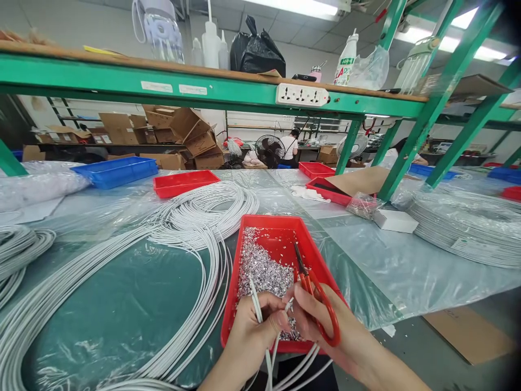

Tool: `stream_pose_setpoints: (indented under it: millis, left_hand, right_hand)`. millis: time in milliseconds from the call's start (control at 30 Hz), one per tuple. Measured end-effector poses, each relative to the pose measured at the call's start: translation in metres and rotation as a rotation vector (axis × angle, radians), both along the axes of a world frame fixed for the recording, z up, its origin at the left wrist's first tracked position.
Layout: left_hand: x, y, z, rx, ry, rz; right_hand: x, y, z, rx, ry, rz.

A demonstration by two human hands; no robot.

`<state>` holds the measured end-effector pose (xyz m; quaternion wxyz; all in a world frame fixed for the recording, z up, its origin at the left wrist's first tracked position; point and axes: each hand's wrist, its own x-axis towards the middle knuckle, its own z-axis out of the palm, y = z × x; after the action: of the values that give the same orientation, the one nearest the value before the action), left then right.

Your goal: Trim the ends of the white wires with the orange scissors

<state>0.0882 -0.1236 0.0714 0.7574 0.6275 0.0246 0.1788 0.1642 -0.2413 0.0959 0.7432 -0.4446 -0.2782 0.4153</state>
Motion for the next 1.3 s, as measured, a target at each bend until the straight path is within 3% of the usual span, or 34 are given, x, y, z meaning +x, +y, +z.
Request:
stream_pose_setpoints:
  millis: [133,233,367,500,667,900,1100,1300]
  left_hand:
    - [-0.001,-0.002,0.000,-0.099,0.014,0.013]
    - [-0.004,-0.001,0.005,-0.187,0.037,-0.041]
    - [-0.012,-0.001,0.010,-0.294,0.138,-0.202]
    - [-0.016,-0.009,0.003,-0.281,0.202,-0.360]
    - [-0.009,-0.014,-0.015,-0.193,0.005,-0.258]
    - [-0.005,-0.003,-0.009,-0.456,-0.067,-0.058]
    - [-0.003,-0.001,0.000,-0.432,0.000,0.036]
    - [-0.003,-0.001,0.002,-0.315,0.054,0.072]
  right_hand:
    - [-0.006,-0.003,0.009,-0.037,-0.143,-0.116]
    - [-0.007,-0.004,0.008,-0.053,-0.221,-0.111]
    - [-0.003,-0.003,0.000,-0.090,-0.390,-0.083]
    - [0.006,0.002,0.000,-0.195,-0.608,-0.166]
    - [0.028,0.002,0.012,-0.236,-0.706,-0.309]
    - [0.041,-0.029,0.026,-0.188,-0.732,-0.219]
    - [0.021,-0.063,0.004,-0.522,-0.826,0.016]
    - [0.016,-0.062,-0.001,-0.668,-0.998,0.036]
